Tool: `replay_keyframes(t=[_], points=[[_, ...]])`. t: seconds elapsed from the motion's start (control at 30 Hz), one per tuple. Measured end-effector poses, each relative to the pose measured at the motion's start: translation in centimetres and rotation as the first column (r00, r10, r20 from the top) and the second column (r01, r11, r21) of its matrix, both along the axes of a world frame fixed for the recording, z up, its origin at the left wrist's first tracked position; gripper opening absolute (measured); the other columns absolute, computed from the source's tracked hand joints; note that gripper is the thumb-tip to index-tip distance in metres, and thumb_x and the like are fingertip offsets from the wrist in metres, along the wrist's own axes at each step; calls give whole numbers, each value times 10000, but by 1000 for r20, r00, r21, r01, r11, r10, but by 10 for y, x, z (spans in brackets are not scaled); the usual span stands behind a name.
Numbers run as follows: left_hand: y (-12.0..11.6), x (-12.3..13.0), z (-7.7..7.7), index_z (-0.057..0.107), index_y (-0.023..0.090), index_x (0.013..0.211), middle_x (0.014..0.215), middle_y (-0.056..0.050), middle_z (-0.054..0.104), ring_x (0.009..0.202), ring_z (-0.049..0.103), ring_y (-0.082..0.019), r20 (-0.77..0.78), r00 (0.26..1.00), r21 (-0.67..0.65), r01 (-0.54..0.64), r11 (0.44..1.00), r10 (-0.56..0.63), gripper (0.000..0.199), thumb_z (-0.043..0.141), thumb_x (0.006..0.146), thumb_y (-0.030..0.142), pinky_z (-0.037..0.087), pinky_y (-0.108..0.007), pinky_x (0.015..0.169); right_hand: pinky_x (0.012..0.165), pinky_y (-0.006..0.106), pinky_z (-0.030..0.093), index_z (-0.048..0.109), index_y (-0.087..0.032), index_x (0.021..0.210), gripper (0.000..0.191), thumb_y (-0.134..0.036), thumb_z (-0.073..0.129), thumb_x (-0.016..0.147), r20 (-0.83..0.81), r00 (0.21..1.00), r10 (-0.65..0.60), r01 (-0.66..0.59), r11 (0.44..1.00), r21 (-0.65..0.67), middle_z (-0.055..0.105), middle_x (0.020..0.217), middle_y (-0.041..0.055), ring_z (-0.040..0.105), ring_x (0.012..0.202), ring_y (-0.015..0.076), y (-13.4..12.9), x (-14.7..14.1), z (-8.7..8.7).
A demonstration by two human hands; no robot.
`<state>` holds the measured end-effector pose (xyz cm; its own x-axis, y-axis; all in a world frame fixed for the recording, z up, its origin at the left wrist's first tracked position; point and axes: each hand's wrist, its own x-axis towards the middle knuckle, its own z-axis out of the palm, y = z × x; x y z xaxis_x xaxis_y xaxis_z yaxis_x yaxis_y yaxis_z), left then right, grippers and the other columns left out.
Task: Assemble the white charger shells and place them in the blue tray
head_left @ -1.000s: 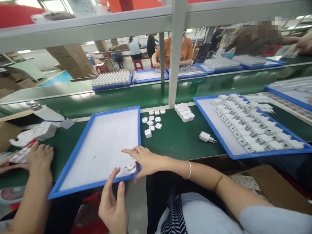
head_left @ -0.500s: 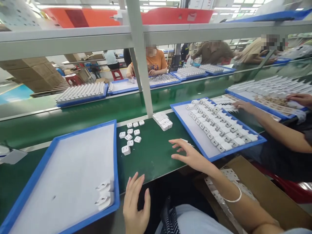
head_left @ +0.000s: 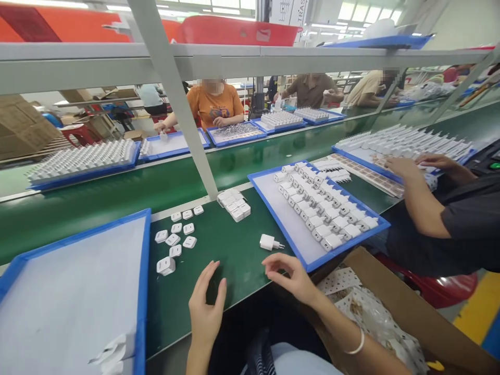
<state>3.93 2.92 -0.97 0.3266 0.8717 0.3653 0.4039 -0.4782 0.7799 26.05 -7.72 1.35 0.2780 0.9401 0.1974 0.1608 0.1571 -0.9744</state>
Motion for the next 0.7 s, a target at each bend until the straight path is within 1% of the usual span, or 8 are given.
replay_keyframes(t=[0.1,0.17,0.23,0.3,0.37,0.43,0.5,0.7], points=[[2,-4,0,653,248,1203,1235,-83,682,1199,619,-285,31,999,-22,-15,1000,16,340,625,872,319,473,-497,1078,812,339,537,639,-226,1163,306,-328,667,875,21,996,82,-81,996,-42,677,965,57,647,874,182,-6,48,40],[2,-4,2,655,236,1191,1214,-83,688,1175,629,-275,29,1000,-14,-2,1000,2,328,620,875,317,482,-486,1066,865,359,538,628,-209,1183,313,-339,627,899,154,986,70,-55,994,-97,672,1038,79,643,973,199,5,90,65],[2,-2,3,661,225,1173,1198,-84,693,1154,639,-270,14,1000,6,5,1000,-5,314,621,875,314,490,-478,1055,851,356,557,582,-200,1252,365,-350,579,919,401,914,59,31,976,-214,657,1134,91,647,994,198,31,131,82],[2,1,4,672,211,1141,1170,-87,704,1125,653,-269,7,1000,43,-7,999,7,293,625,870,312,502,-469,1038,875,395,553,566,-157,1284,402,-263,604,898,496,867,44,109,955,-275,631,1195,130,641,1008,219,67,168,92],[2,3,4,679,199,1111,1144,-92,712,1103,664,-269,8,1000,79,-26,997,25,272,623,869,308,515,-461,1019,948,423,521,571,-133,1276,422,-197,656,867,579,814,46,176,931,-320,600,1263,142,605,1107,241,105,195,94],[1,4,3,678,192,1101,1133,-98,715,1092,669,-266,3,1000,103,-31,994,31,261,616,873,302,526,-455,1005,970,472,504,571,-148,1267,393,-240,660,895,652,756,61,245,897,-368,570,1317,120,579,1167,260,138,211,90],[1,3,2,674,187,1106,1131,-104,715,1090,670,-261,-7,999,117,-30,993,31,260,611,877,295,531,-454,999,948,479,516,573,-158,1262,365,-298,630,930,703,706,84,317,851,-419,574,1310,107,593,1147,256,160,217,85],[2,3,-3,668,182,1113,1117,-104,721,1063,680,-250,-17,999,172,-26,985,30,258,606,883,280,548,-452,976,890,436,549,592,-156,1230,333,-333,603,949,754,618,221,435,703,-562,614,1238,94,632,1060,229,184,213,76]])
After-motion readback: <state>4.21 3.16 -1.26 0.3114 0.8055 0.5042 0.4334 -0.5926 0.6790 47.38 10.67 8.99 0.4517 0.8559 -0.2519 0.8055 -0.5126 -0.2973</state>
